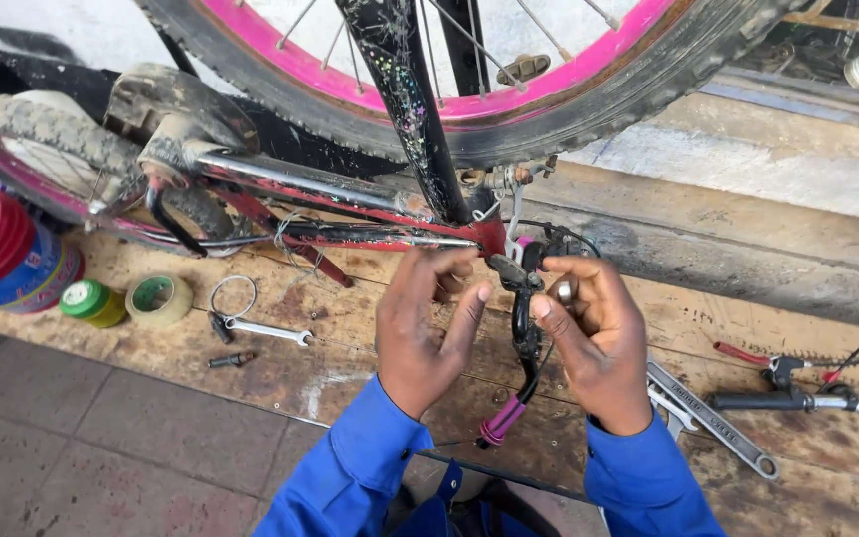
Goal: The person uses a wrench to tighten a bolt on the bicycle brake assembly. They then thread a brake cable through the mechanism and secure it by hand, adjusting the cable tension and brake pads against the wheel rim.
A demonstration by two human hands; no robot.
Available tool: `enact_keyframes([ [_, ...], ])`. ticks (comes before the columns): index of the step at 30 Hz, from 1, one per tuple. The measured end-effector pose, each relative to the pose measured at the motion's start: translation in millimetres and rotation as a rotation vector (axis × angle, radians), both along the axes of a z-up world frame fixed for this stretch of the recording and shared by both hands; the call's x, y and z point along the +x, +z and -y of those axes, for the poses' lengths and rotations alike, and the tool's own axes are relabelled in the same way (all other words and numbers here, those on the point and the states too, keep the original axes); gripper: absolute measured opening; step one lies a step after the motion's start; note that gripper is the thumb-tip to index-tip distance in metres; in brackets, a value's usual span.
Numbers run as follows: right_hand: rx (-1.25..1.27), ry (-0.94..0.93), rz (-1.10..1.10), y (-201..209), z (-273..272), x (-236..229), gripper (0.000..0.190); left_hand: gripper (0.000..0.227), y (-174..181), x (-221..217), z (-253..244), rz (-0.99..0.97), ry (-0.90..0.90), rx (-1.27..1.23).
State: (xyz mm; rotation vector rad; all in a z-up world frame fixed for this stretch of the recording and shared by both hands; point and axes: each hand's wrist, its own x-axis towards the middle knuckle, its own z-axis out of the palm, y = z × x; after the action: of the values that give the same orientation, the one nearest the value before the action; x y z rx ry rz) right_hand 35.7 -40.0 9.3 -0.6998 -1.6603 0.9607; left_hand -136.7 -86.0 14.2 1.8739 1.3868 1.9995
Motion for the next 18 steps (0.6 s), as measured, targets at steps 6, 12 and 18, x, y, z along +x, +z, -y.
enact_keyframes([
  [6, 0.049, -0.069, -0.026, 13, -16, -2, 0.02, 0.027, 22, 4, -3, 0.022, -0.003, 0.003],
  [12, 0.117, -0.051, -0.043, 32, -64, 5, 0.017, 0.026, 30, 28, -7, 0.124, 0.102, 0.027],
  [18, 0.325, 0.091, 0.0, 20, -143, -2, 0.039, 0.032, 24, 51, -6, 0.157, 0.226, 0.032],
])
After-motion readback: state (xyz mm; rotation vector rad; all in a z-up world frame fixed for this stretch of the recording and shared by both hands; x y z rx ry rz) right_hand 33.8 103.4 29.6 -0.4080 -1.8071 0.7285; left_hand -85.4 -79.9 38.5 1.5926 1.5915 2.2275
